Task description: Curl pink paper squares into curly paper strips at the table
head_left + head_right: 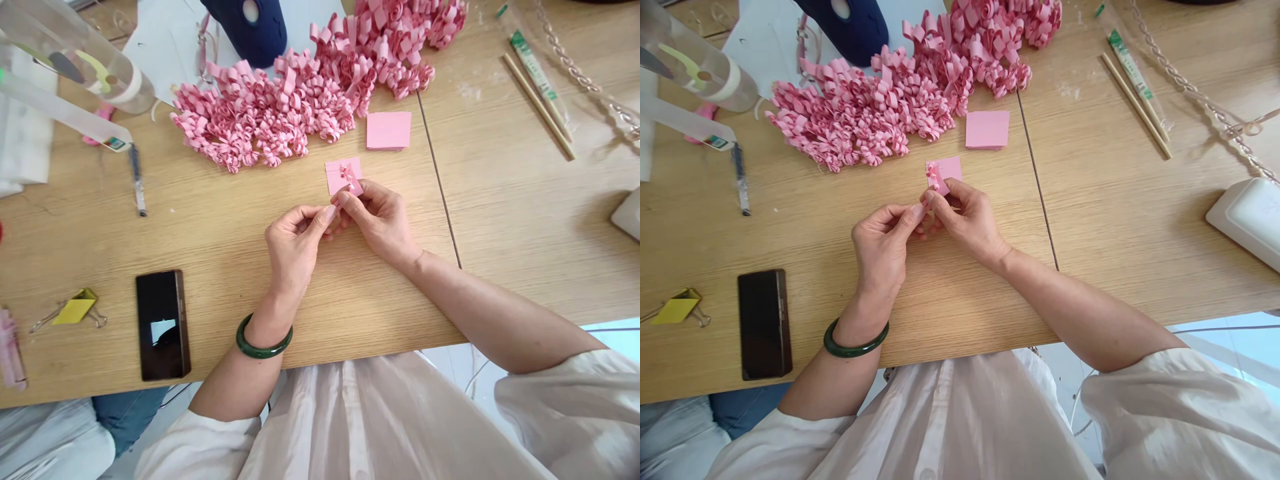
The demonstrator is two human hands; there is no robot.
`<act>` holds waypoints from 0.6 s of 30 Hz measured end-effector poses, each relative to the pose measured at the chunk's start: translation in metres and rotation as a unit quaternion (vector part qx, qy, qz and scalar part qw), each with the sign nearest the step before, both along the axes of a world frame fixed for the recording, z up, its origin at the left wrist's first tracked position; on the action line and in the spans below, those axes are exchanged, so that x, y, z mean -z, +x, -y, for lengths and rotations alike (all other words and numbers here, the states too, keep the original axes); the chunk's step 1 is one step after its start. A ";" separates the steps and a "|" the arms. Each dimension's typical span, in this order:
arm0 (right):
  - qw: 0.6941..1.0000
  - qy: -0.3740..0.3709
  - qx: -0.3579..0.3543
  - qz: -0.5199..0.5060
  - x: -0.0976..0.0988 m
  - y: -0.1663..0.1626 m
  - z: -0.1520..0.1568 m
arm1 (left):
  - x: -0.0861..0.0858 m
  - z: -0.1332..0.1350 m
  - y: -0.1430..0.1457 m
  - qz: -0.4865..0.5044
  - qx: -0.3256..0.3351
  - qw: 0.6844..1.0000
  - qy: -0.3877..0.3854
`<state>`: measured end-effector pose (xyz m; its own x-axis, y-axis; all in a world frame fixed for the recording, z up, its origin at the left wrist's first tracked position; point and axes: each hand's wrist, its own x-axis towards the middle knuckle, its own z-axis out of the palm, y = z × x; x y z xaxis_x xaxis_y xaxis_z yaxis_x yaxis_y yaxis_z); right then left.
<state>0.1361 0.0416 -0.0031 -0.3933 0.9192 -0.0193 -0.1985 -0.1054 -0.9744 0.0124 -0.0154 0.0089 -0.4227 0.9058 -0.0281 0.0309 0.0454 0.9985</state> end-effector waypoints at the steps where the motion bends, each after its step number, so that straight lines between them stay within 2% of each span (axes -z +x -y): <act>1: 1.000 0.000 0.002 -0.003 0.000 0.000 0.000 | 0.000 0.000 0.000 0.001 0.002 1.000 -0.002; 7: 1.000 0.004 0.011 -0.017 -0.001 -0.001 0.000 | -0.001 0.000 0.000 0.014 0.012 1.000 0.002; 18: 1.000 0.012 -0.008 0.001 -0.006 0.001 0.001 | 0.000 0.000 -0.002 -0.022 -0.022 0.999 0.032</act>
